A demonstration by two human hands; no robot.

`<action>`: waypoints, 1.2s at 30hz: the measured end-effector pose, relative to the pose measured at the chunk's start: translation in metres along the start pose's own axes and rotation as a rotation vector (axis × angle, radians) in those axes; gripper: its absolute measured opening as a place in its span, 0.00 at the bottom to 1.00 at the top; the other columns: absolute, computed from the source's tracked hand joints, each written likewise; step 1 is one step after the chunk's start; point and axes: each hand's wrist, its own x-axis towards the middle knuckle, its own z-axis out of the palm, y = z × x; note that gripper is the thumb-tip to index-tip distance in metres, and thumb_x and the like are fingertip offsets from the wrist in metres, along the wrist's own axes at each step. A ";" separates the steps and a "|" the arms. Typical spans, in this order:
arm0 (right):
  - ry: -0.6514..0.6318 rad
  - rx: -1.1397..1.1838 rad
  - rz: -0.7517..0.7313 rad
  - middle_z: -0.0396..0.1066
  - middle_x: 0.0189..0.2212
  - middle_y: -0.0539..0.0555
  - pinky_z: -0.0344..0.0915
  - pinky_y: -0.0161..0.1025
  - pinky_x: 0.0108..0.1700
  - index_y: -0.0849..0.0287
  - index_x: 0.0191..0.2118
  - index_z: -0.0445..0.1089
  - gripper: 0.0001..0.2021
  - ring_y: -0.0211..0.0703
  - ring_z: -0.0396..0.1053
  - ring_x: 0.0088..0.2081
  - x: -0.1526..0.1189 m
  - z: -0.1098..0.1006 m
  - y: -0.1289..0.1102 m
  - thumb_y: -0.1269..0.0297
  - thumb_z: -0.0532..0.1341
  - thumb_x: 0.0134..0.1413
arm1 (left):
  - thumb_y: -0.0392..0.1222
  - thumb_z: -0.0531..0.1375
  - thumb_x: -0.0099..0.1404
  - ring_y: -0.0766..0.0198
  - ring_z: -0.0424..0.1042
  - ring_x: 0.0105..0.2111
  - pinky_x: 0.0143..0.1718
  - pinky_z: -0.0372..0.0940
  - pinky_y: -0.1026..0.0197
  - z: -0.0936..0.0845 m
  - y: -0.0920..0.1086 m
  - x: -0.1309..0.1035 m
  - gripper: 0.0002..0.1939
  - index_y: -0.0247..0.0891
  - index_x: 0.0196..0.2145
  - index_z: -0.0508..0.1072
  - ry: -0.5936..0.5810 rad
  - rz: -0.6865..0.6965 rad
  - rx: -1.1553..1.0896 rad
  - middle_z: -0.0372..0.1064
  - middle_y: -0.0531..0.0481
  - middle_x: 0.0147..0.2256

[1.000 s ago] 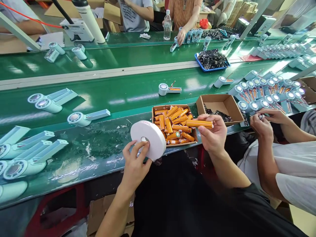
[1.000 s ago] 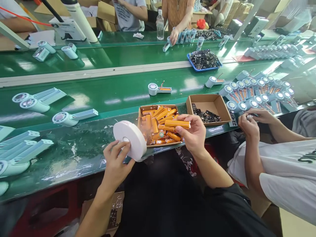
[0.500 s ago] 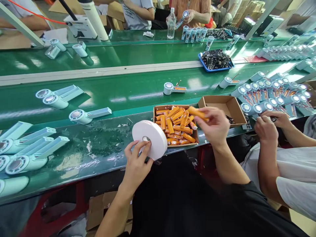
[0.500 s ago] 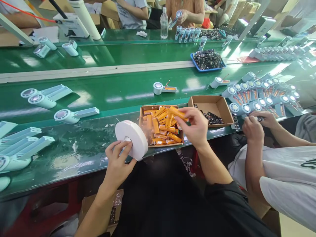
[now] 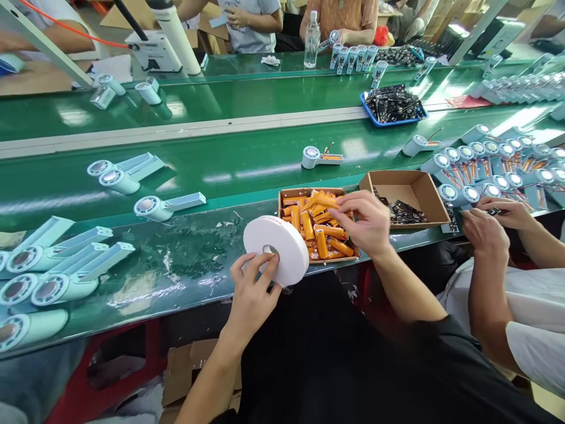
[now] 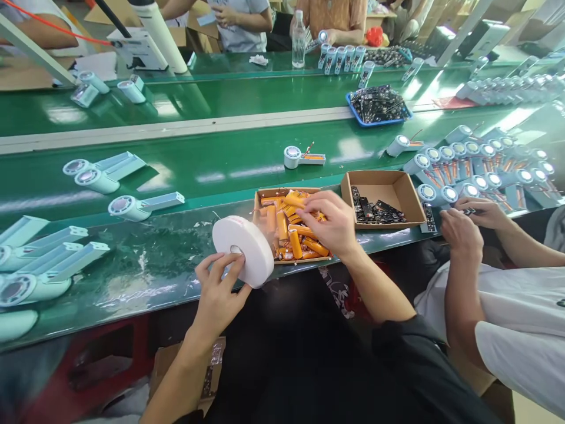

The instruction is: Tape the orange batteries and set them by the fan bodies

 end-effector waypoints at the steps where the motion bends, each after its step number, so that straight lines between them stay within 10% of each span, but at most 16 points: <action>1: -0.035 0.062 0.047 0.78 0.36 0.51 0.79 0.45 0.42 0.51 0.34 0.75 0.06 0.44 0.78 0.40 -0.002 0.003 -0.002 0.67 0.72 0.57 | 0.25 0.65 0.60 0.43 0.63 0.57 0.58 0.63 0.41 0.000 0.000 0.000 0.32 0.43 0.60 0.69 0.002 -0.005 0.000 0.72 0.40 0.50; 7: -0.005 0.224 0.289 0.82 0.49 0.52 0.82 0.45 0.50 0.48 0.56 0.77 0.16 0.47 0.82 0.48 -0.033 0.019 -0.023 0.65 0.67 0.64 | 0.24 0.65 0.61 0.45 0.63 0.56 0.58 0.62 0.44 0.002 0.004 -0.002 0.29 0.41 0.59 0.72 0.005 0.002 0.026 0.74 0.41 0.50; 14: -0.048 0.088 0.283 0.82 0.49 0.50 0.81 0.47 0.54 0.45 0.56 0.79 0.16 0.49 0.82 0.48 -0.059 0.031 -0.037 0.65 0.66 0.65 | 0.24 0.66 0.63 0.47 0.61 0.55 0.56 0.64 0.47 0.000 0.005 -0.001 0.27 0.40 0.58 0.74 -0.011 0.034 0.109 0.75 0.42 0.51; 26: -0.737 0.383 0.673 0.83 0.36 0.47 0.81 0.45 0.48 0.50 0.46 0.83 0.14 0.50 0.82 0.43 -0.016 -0.001 -0.030 0.59 0.75 0.52 | 0.24 0.63 0.65 0.50 0.59 0.45 0.66 0.59 0.40 -0.044 -0.008 0.014 0.36 0.49 0.67 0.69 -0.059 0.238 0.356 0.79 0.53 0.51; 29: -0.568 0.537 0.767 0.83 0.37 0.49 0.81 0.48 0.50 0.52 0.45 0.82 0.18 0.51 0.82 0.44 -0.019 0.012 -0.034 0.61 0.77 0.47 | 0.28 0.65 0.66 0.50 0.59 0.45 0.67 0.53 0.39 -0.044 -0.001 0.015 0.33 0.50 0.65 0.71 -0.011 0.219 0.433 0.80 0.52 0.49; 34: 0.241 0.803 0.812 0.83 0.43 0.52 0.79 0.48 0.53 0.51 0.47 0.79 0.22 0.48 0.81 0.47 -0.058 0.066 -0.057 0.53 0.78 0.45 | 0.48 0.73 0.62 0.48 0.59 0.45 0.61 0.51 0.37 -0.020 0.022 0.006 0.31 0.43 0.61 0.75 0.185 0.077 0.461 0.77 0.43 0.42; 36: 0.295 0.844 0.835 0.83 0.43 0.53 0.80 0.48 0.51 0.51 0.46 0.78 0.23 0.48 0.81 0.45 -0.056 0.069 -0.060 0.51 0.79 0.43 | 0.50 0.74 0.60 0.47 0.60 0.45 0.57 0.54 0.38 -0.010 0.035 0.000 0.30 0.40 0.58 0.77 0.209 0.019 0.328 0.74 0.40 0.39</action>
